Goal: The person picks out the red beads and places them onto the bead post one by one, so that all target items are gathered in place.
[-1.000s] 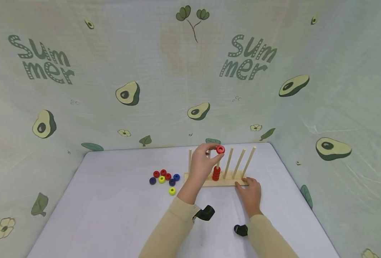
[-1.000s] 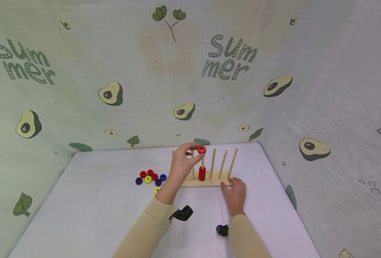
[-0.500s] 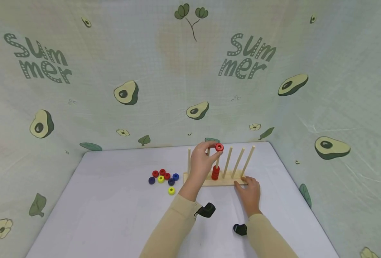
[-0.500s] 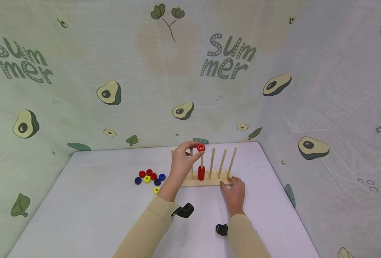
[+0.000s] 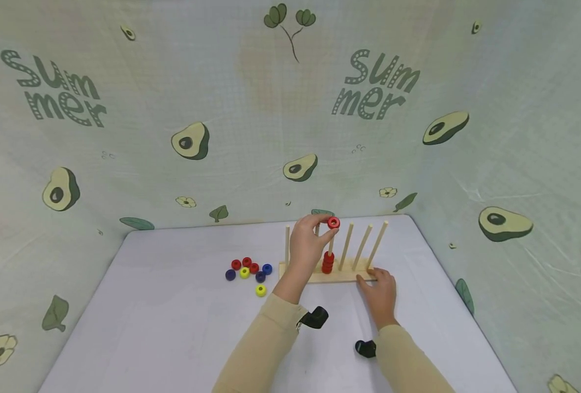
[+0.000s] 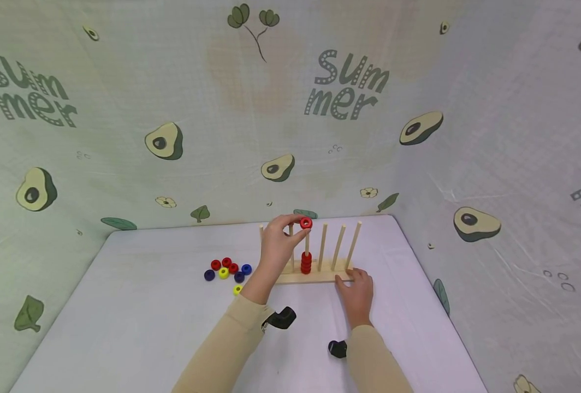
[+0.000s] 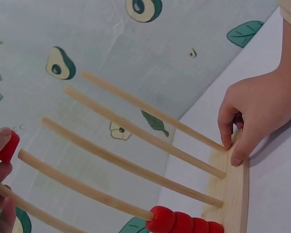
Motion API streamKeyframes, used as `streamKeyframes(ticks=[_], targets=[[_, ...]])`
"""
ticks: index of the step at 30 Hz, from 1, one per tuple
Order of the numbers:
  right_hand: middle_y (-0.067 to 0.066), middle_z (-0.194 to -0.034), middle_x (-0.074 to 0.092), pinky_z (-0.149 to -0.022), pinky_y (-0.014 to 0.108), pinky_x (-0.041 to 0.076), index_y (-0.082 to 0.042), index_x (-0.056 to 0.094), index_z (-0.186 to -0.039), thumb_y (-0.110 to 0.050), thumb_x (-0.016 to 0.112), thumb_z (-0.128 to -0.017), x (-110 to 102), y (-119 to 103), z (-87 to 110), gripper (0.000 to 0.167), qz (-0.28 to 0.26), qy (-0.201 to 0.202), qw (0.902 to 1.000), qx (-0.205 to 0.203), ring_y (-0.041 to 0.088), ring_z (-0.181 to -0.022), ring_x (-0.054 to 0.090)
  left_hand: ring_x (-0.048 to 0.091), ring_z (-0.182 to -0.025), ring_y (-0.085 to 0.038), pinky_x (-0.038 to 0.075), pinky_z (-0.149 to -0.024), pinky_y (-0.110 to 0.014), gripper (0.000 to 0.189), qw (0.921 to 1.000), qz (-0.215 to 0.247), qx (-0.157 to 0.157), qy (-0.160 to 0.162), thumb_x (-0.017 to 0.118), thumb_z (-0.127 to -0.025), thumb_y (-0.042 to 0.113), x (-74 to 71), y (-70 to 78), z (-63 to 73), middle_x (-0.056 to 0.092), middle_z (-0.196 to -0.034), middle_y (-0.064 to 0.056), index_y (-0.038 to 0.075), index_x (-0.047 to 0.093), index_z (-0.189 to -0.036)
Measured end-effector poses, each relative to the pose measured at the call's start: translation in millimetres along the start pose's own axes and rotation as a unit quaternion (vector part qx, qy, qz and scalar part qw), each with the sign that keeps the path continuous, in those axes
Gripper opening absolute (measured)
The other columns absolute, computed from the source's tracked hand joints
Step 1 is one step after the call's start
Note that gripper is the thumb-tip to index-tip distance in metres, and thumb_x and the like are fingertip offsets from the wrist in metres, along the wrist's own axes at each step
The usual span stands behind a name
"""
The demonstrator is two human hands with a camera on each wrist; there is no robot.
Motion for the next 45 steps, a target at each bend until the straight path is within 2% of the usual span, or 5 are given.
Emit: streamKeyframes(ticks=[6,11,19,29,45], targets=[[0.028,-0.112,0.06,-0.096,0.05,0.037,0.009,0.068,-0.104,-0.018,0.082,-0.078,0.2,0.4,-0.9,0.04,-0.002,0.0,1.0,0.002,0.044,-0.107,0.05,0.06,-0.096,-0.017,0.051,-0.081,-0.03,0.032,0.9993,-0.036,0.004,0.001,0.082,-0.08,0.027,0.0,1.8,0.1,0.071,-0.099,0.004,0.016,0.074,-0.109],[0.028,-0.111,0.06,-0.095,0.05,0.037,0.009,0.069,-0.103,-0.017,0.082,-0.077,-0.5,0.6,-0.7,0.039,-0.003,0.006,1.0,-0.003,0.044,-0.106,0.051,0.06,-0.091,-0.018,0.051,-0.075,-0.029,0.032,0.9989,-0.047,0.005,0.002,0.082,-0.08,0.027,-0.3,3.3,-0.3,0.071,-0.098,0.003,0.015,0.075,-0.109],[0.027,-0.111,0.061,-0.094,0.05,0.038,0.008,0.069,-0.102,-0.019,0.082,-0.077,-1.5,0.7,-0.6,0.039,-0.005,0.009,0.9999,-0.007,0.043,-0.105,0.051,0.059,-0.089,-0.017,0.05,-0.074,-0.028,0.033,0.9981,-0.06,-0.01,-0.008,0.08,-0.082,0.03,2.7,1.6,-1.0,0.071,-0.099,0.003,0.016,0.074,-0.111],[0.028,-0.109,0.061,-0.094,0.05,0.038,0.008,0.069,-0.101,-0.019,0.082,-0.077,-1.4,-0.1,-1.0,0.038,-0.007,0.011,0.9998,-0.015,0.044,-0.104,0.051,0.059,-0.095,-0.016,0.051,-0.076,-0.028,0.035,0.9935,-0.111,-0.017,-0.02,0.079,-0.083,0.035,7.2,1.5,-1.1,0.072,-0.102,0.005,0.018,0.074,-0.113],[0.028,-0.112,0.06,-0.095,0.051,0.037,0.008,0.069,-0.102,-0.018,0.081,-0.077,-2.6,-3.6,-0.1,0.038,-0.005,0.003,1.0,-0.002,0.044,-0.106,0.05,0.058,-0.092,-0.015,0.05,-0.071,-0.026,0.033,0.9899,-0.137,-0.021,-0.03,0.078,-0.083,0.035,10.0,0.0,-1.9,0.072,-0.099,0.007,0.021,0.075,-0.113]])
Point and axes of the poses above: each hand's wrist, its own z-axis away from the middle knuckle, its own x-axis out of the palm, y = z × x, the point moved 10 cm from there along -z, towards the middle knuckle
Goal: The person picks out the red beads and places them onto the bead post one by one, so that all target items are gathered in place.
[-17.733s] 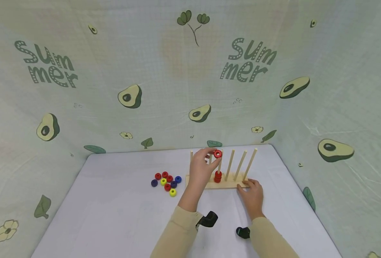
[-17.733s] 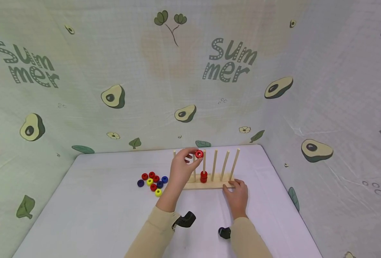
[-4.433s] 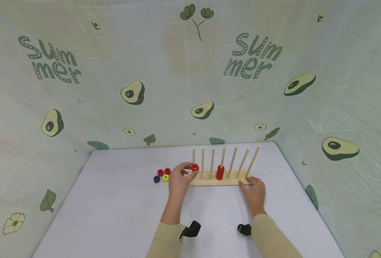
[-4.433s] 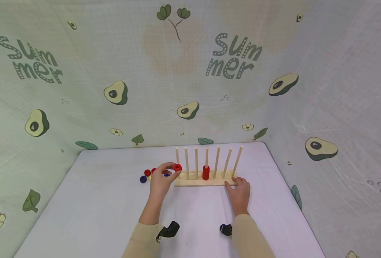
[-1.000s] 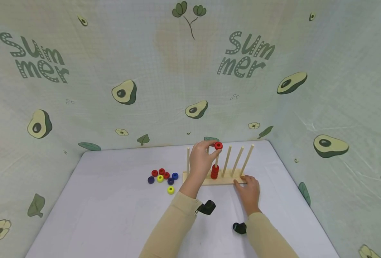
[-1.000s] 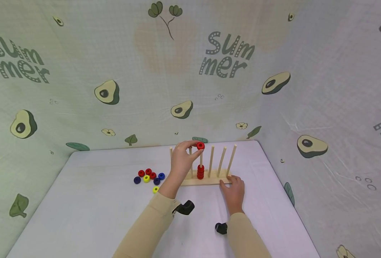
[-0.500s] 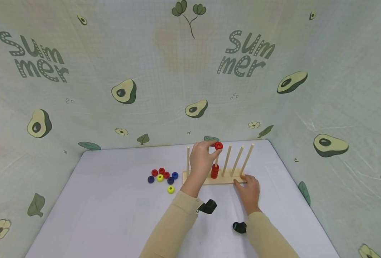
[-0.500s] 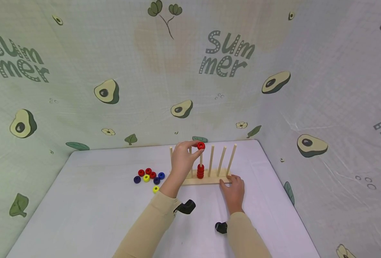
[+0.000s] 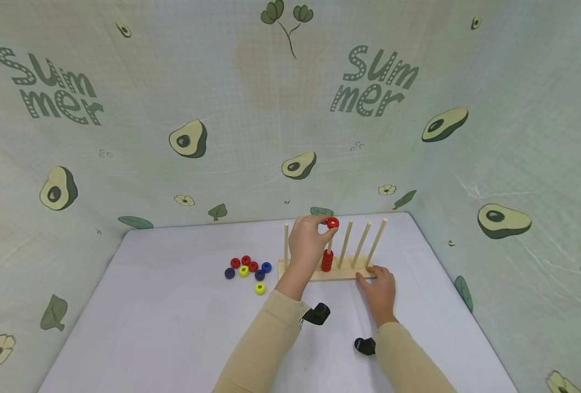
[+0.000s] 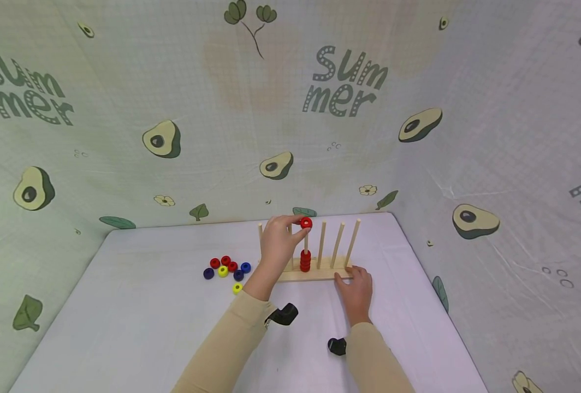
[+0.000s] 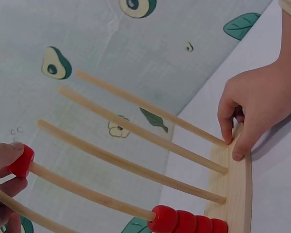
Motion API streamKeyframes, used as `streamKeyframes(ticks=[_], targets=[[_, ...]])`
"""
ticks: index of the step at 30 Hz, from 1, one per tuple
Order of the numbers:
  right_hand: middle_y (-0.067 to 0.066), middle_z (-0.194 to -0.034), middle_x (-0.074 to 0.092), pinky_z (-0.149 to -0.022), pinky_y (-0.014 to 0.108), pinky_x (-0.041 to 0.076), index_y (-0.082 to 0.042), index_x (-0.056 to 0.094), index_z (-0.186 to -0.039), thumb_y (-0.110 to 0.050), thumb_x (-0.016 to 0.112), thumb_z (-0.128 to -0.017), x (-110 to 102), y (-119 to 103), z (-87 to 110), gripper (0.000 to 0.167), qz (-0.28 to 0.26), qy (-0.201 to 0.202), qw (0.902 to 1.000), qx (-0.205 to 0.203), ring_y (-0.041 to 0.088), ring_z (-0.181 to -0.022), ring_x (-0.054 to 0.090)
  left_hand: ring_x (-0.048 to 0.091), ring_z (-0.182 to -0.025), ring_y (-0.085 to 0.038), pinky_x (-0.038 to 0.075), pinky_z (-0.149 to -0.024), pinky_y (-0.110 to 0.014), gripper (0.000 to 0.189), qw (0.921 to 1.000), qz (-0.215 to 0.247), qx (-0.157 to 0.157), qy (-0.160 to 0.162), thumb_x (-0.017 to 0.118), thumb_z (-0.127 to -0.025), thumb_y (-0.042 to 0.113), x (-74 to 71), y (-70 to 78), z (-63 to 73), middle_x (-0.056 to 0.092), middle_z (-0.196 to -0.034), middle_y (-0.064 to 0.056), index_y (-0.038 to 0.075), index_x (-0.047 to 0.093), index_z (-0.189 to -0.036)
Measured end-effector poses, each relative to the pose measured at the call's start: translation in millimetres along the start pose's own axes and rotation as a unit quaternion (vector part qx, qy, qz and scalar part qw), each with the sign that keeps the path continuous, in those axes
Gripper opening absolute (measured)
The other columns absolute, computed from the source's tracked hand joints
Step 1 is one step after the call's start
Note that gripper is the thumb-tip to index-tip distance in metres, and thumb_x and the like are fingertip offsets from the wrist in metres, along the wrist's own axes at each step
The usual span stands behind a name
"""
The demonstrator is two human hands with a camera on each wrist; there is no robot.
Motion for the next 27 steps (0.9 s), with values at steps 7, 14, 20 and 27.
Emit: streamKeyframes(ticks=[7,14,20,27], targets=[[0.027,-0.111,0.06,-0.094,0.05,0.037,0.007,0.069,-0.102,-0.019,0.081,-0.077,0.9,2.0,-0.4,0.038,-0.001,0.003,1.0,-0.002,0.043,-0.105,0.051,0.058,-0.092,-0.014,0.049,-0.07,-0.025,0.033,1.0,-0.003,-0.005,-0.001,0.079,-0.083,0.034,0.8,-1.1,-0.1,0.073,-0.099,0.006,0.021,0.075,-0.112],[0.027,-0.113,0.06,-0.096,0.049,0.037,0.007,0.069,-0.103,-0.019,0.081,-0.078,2.4,4.1,-0.8,0.038,0.001,-0.007,0.9999,0.007,0.043,-0.107,0.051,0.057,-0.092,-0.014,0.049,-0.067,-0.024,0.033,0.9999,-0.004,-0.008,-0.005,0.079,-0.082,0.034,2.1,-2.0,-0.1,0.072,-0.1,0.005,0.021,0.075,-0.113],[0.027,-0.114,0.06,-0.097,0.05,0.037,0.007,0.069,-0.104,-0.02,0.081,-0.079,2.6,4.0,-0.9,0.039,0.002,-0.012,0.9999,0.011,0.043,-0.108,0.05,0.057,-0.092,-0.013,0.048,-0.064,-0.022,0.033,0.9999,-0.012,-0.005,-0.003,0.08,-0.082,0.034,0.9,-1.0,0.4,0.072,-0.098,0.008,0.022,0.075,-0.112],[0.027,-0.112,0.06,-0.096,0.05,0.037,0.007,0.069,-0.103,-0.019,0.081,-0.078,1.2,3.1,-0.9,0.038,0.004,-0.006,1.0,0.005,0.043,-0.107,0.051,0.057,-0.092,-0.013,0.048,-0.063,-0.022,0.032,0.9998,-0.016,-0.009,-0.009,0.079,-0.082,0.034,0.9,-1.2,0.5,0.071,-0.098,0.008,0.023,0.075,-0.112]])
Point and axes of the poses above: each hand's wrist, its own z-axis away from the middle knuckle, its own x-axis out of the palm, y = z × x, the point moved 10 cm from there along -z, towards the middle knuckle
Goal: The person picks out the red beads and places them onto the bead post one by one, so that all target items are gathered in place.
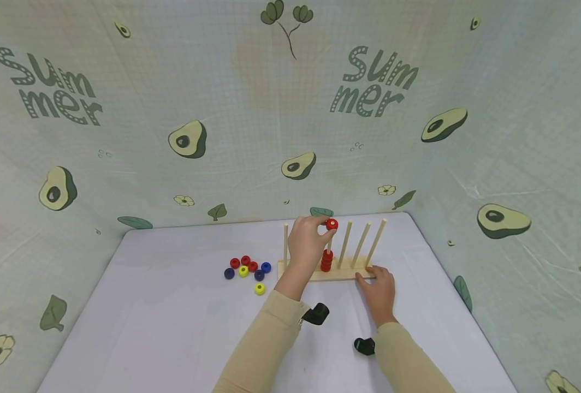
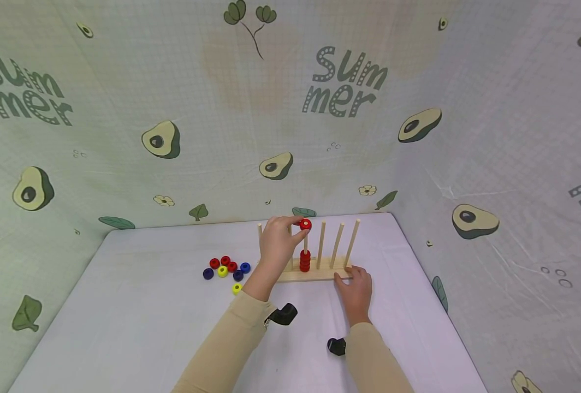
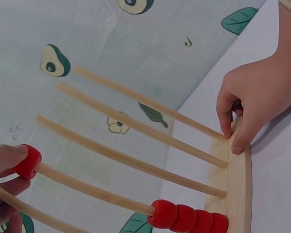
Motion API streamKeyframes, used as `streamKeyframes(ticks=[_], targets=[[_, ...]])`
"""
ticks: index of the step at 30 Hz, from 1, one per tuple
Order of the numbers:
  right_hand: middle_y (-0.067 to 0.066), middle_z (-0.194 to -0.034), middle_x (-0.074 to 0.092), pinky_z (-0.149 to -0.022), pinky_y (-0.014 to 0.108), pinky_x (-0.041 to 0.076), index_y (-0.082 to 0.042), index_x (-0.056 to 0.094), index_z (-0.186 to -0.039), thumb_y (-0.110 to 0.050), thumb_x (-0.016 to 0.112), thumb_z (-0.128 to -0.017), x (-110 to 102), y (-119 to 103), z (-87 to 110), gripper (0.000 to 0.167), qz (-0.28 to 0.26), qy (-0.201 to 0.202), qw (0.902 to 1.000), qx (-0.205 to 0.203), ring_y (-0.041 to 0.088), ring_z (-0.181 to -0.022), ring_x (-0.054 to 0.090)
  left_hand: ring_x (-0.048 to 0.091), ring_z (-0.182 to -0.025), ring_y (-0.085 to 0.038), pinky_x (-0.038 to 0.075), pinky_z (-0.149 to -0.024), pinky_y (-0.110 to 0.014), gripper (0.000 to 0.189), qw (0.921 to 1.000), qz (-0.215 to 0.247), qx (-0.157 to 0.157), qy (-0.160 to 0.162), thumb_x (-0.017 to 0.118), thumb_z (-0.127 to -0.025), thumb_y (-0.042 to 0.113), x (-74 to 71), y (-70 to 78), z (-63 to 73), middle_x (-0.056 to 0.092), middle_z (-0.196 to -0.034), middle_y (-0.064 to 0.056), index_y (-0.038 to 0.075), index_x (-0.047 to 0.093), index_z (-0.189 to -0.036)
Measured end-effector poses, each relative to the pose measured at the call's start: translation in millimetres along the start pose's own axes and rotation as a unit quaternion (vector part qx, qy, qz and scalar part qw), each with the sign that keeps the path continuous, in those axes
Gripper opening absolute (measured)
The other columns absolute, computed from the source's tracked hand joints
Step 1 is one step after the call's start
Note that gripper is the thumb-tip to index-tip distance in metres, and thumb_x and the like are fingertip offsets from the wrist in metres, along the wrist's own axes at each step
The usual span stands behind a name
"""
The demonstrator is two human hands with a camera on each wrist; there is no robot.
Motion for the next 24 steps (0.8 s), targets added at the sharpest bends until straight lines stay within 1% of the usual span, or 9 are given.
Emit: streamKeyframes(ticks=[5,10,14,16,17,20,24], targets=[[0.028,-0.112,0.06,-0.096,0.05,0.037,0.008,0.069,-0.103,-0.018,0.081,-0.078,-0.3,-2.1,0.2,0.038,0.001,0.003,1.0,-0.004,0.044,-0.106,0.051,0.057,-0.093,-0.014,0.049,-0.064,-0.022,0.032,1.0,-0.006,-0.002,-0.005,0.078,-0.084,0.034,0.2,-1.1,1.6,0.071,-0.101,0.006,0.023,0.075,-0.114],[0.028,-0.111,0.06,-0.095,0.05,0.038,0.008,0.069,-0.102,-0.018,0.081,-0.077,0.0,-2.9,0.4,0.038,-0.002,0.008,0.9999,-0.01,0.044,-0.105,0.051,0.058,-0.096,-0.014,0.051,-0.068,-0.025,0.031,0.9997,-0.01,0.02,-0.004,0.078,-0.084,0.033,-1.1,-0.8,2.1,0.071,-0.103,0.006,0.022,0.075,-0.113],[0.028,-0.11,0.06,-0.094,0.051,0.038,0.008,0.069,-0.101,-0.018,0.081,-0.077,-0.7,-3.9,1.0,0.038,-0.003,0.01,0.9999,-0.013,0.044,-0.104,0.051,0.059,-0.101,-0.017,0.052,-0.082,-0.029,0.034,0.9987,-0.006,0.05,-0.002,0.078,-0.084,0.031,-4.9,2.7,3.9,0.07,-0.11,0.003,0.019,0.074,-0.115],[0.028,-0.11,0.06,-0.094,0.051,0.038,0.008,0.069,-0.101,-0.019,0.081,-0.077,-0.8,-4.0,1.0,0.038,-0.004,0.009,0.9999,-0.011,0.045,-0.104,0.051,0.059,-0.106,-0.018,0.05,-0.09,-0.031,0.035,0.9981,0.007,0.061,0.0,0.078,-0.084,0.03,-7.5,3.9,5.4,0.069,-0.114,0.002,0.018,0.073,-0.116],[0.028,-0.11,0.06,-0.094,0.051,0.038,0.008,0.069,-0.101,-0.019,0.081,-0.077,-0.7,-3.8,0.9,0.039,-0.005,0.007,0.9999,-0.01,0.045,-0.104,0.051,0.059,-0.108,-0.019,0.049,-0.092,-0.031,0.035,0.9978,0.014,0.065,0.001,0.078,-0.085,0.029,-8.9,4.2,6.3,0.069,-0.116,0.001,0.017,0.072,-0.117],[0.028,-0.112,0.06,-0.095,0.05,0.037,0.008,0.069,-0.103,-0.02,0.081,-0.078,0.5,-2.3,0.6,0.04,-0.003,-0.001,1.0,-0.002,0.044,-0.106,0.051,0.059,-0.107,-0.018,0.051,-0.088,-0.03,0.035,0.996,0.048,0.076,0.007,0.077,-0.085,0.027,-13.6,3.9,9.6,0.067,-0.118,0.0,0.016,0.071,-0.118],[0.028,-0.114,0.059,-0.097,0.05,0.037,0.008,0.068,-0.106,-0.02,0.081,-0.079,2.1,0.6,0.2,0.041,0.0,-0.01,0.9999,0.006,0.043,-0.108,0.05,0.059,-0.104,-0.017,0.052,-0.077,-0.025,0.033,0.9915,0.093,0.089,0.023,0.078,-0.085,0.023,-20.5,1.8,15.7,0.066,-0.116,-0.001,0.015,0.072,-0.116]])
Point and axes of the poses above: each hand's wrist, its own z-axis away from the middle knuckle, its own x-axis out of the palm, y = z × x, the point moved 10 cm from there along -z, towards the middle knuckle
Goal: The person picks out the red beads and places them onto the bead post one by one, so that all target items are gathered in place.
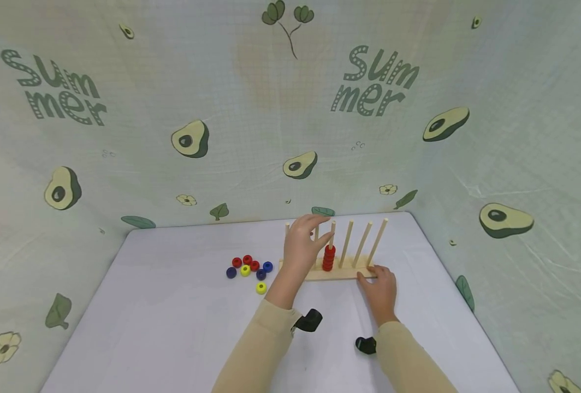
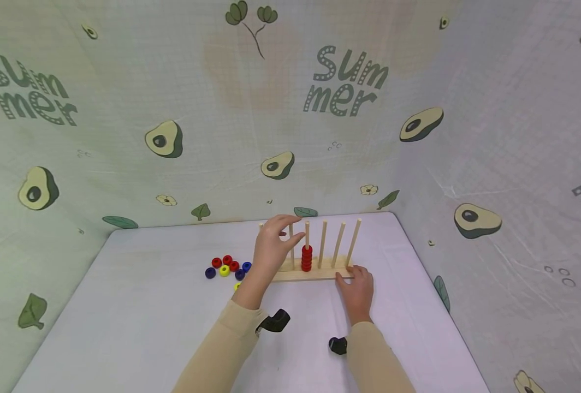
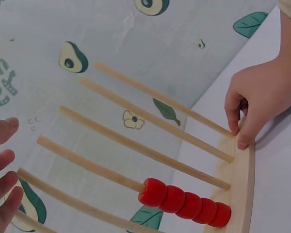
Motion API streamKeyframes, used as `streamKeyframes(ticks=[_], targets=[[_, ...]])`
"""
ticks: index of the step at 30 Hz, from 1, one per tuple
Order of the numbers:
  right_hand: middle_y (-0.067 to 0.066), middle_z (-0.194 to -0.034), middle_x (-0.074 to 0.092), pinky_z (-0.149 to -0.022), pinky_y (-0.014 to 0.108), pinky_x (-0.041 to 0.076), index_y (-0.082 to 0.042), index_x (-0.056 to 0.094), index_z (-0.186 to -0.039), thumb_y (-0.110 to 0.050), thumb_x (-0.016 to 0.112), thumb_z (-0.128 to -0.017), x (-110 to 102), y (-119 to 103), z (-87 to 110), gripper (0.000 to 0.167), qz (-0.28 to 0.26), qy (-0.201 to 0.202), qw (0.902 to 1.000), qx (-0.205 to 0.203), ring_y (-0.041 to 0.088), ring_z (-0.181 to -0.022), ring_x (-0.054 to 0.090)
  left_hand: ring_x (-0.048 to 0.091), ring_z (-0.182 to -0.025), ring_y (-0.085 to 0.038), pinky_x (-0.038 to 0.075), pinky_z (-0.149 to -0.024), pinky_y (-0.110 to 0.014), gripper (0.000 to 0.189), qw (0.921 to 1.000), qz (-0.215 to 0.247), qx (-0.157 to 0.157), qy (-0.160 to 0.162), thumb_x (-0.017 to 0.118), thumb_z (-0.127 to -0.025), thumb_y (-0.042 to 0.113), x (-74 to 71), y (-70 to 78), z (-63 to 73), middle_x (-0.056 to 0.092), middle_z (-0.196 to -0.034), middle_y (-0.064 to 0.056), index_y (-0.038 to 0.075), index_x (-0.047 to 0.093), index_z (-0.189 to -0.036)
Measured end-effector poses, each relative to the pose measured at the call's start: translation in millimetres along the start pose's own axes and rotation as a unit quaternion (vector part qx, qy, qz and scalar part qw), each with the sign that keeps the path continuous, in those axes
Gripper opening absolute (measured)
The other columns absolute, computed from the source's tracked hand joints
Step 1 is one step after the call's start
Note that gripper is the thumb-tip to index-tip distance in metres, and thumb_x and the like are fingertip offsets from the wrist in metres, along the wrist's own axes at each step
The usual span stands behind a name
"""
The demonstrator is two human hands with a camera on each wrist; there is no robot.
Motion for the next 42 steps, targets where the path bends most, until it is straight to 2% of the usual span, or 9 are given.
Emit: streamKeyframes(ticks=[5,11,18,27,36,42], targets=[[0.028,-0.115,0.059,-0.097,0.05,0.036,0.008,0.068,-0.107,-0.018,0.081,-0.079,-0.1,0.2,0.0,0.041,-0.004,0.0,1.0,-0.001,0.044,-0.108,0.05,0.06,-0.106,-0.019,0.053,-0.078,-0.023,0.031,0.9989,0.038,0.011,0.027,0.079,-0.084,0.018,-12.7,-3.7,8.0,0.065,-0.114,-0.003,0.012,0.072,-0.113],[0.029,-0.114,0.059,-0.097,0.051,0.036,0.008,0.068,-0.107,-0.019,0.08,-0.079,-0.9,0.8,1.1,0.041,-0.002,0.004,1.0,-0.004,0.044,-0.109,0.05,0.061,-0.096,-0.022,0.054,-0.076,-0.027,0.03,0.9958,0.069,0.008,0.059,0.08,-0.082,0.013,-27.5,-16.7,16.0,0.065,-0.111,-0.005,0.008,0.072,-0.111],[0.029,-0.114,0.058,-0.097,0.051,0.035,0.009,0.068,-0.106,-0.019,0.079,-0.079,-3.7,-0.4,1.3,0.041,-0.005,0.006,1.0,-0.005,0.045,-0.109,0.049,0.062,-0.091,-0.024,0.055,-0.076,-0.035,0.031,0.9925,0.092,-0.022,0.078,0.08,-0.082,0.012,-40.3,-39.4,22.4,0.064,-0.107,-0.006,0.006,0.072,-0.111],[0.03,-0.111,0.059,-0.096,0.052,0.036,0.009,0.068,-0.104,-0.017,0.081,-0.078,-5.2,-0.6,2.0,0.039,-0.005,0.016,0.9997,-0.017,0.046,-0.107,0.05,0.061,-0.091,-0.025,0.055,-0.081,-0.042,0.031,0.9834,0.132,-0.086,0.09,0.079,-0.082,0.009,-57.2,-74.6,34.8,0.066,-0.104,-0.007,0.007,0.071,-0.112],[0.03,-0.112,0.058,-0.096,0.052,0.036,0.009,0.068,-0.104,-0.018,0.08,-0.078,-3.2,-1.0,3.7,0.039,-0.01,0.009,0.9998,-0.012,0.045,-0.108,0.049,0.061,-0.096,-0.024,0.053,-0.084,-0.041,0.032,0.9798,0.095,-0.157,0.079,0.079,-0.083,0.014,-67.2,-115.9,51.7,0.066,-0.106,-0.006,0.009,0.07,-0.114],[0.029,-0.112,0.058,-0.096,0.05,0.036,0.009,0.068,-0.103,-0.019,0.08,-0.079,-2.3,-0.3,3.7,0.039,-0.012,0.008,0.9998,-0.01,0.045,-0.107,0.049,0.061,-0.097,-0.024,0.053,-0.085,-0.038,0.034,0.9801,0.046,-0.18,0.071,0.079,-0.083,0.015,-77.7,-141.8,55.2,0.065,-0.108,-0.006,0.01,0.07,-0.116]])
Point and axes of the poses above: each hand's wrist, its own z-axis away from the middle knuckle, its own x-axis out of the palm, y = z × x, the point moved 10 cm from there along -z, towards the middle knuckle
